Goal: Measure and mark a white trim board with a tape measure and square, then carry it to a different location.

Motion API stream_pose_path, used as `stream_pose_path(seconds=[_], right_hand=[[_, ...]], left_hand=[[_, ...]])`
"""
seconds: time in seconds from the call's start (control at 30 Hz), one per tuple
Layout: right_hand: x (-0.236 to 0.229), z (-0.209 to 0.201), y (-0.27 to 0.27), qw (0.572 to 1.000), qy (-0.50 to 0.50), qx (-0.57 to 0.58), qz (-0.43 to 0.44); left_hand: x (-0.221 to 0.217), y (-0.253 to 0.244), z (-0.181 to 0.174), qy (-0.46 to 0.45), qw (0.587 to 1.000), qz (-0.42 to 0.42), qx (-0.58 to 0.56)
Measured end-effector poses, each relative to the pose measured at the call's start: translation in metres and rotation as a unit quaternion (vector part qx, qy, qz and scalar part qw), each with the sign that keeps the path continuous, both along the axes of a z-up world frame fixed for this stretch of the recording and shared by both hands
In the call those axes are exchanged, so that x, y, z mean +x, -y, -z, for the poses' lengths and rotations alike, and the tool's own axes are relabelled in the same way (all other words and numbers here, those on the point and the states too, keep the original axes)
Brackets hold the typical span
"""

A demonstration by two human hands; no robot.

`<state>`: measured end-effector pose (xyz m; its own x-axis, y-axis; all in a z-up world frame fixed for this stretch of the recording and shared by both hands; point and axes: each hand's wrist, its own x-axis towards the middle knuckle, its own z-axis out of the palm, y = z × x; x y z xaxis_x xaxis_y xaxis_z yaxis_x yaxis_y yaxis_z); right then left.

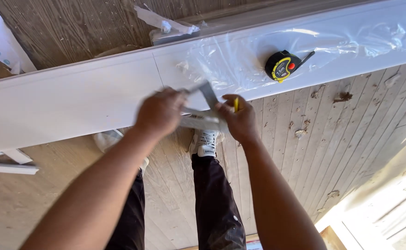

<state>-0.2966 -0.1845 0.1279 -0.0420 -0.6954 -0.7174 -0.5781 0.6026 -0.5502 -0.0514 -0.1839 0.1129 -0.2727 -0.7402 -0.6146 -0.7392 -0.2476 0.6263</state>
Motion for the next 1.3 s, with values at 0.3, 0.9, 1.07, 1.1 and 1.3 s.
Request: stream_pose_path(seconds=[0.3, 0.9, 1.07, 1.1, 1.3], right_hand=[[-0.095, 0.012, -0.043, 0.995, -0.068, 0.071, 0.034], [-0.12, 0.041, 0.032, 0.947, -0.313, 0.01, -0.071], [-0.107, 0.04, -0.072, 0.933, -0.295, 0.208, -0.012], [-0.105, 0.043, -0.096, 0.906, -0.32, 0.277, -0.018], [-0.162, 0.184, -0.161, 0.888, -0.335, 0.24, 0.204]], left_hand=[[-0.082, -0.022, -0.035, -0.079, 0.988, 0.012, 0.133], [0.007, -0.192, -0.134, 0.165, 0.904, -0.101, 0.38], [0.022, -0.276, -0.139, 0.154, 0.89, -0.116, 0.412], [0.024, -0.296, -0.142, 0.172, 0.88, -0.119, 0.426], [0.031, -0.293, -0.138, 0.139, 0.865, -0.084, 0.474]])
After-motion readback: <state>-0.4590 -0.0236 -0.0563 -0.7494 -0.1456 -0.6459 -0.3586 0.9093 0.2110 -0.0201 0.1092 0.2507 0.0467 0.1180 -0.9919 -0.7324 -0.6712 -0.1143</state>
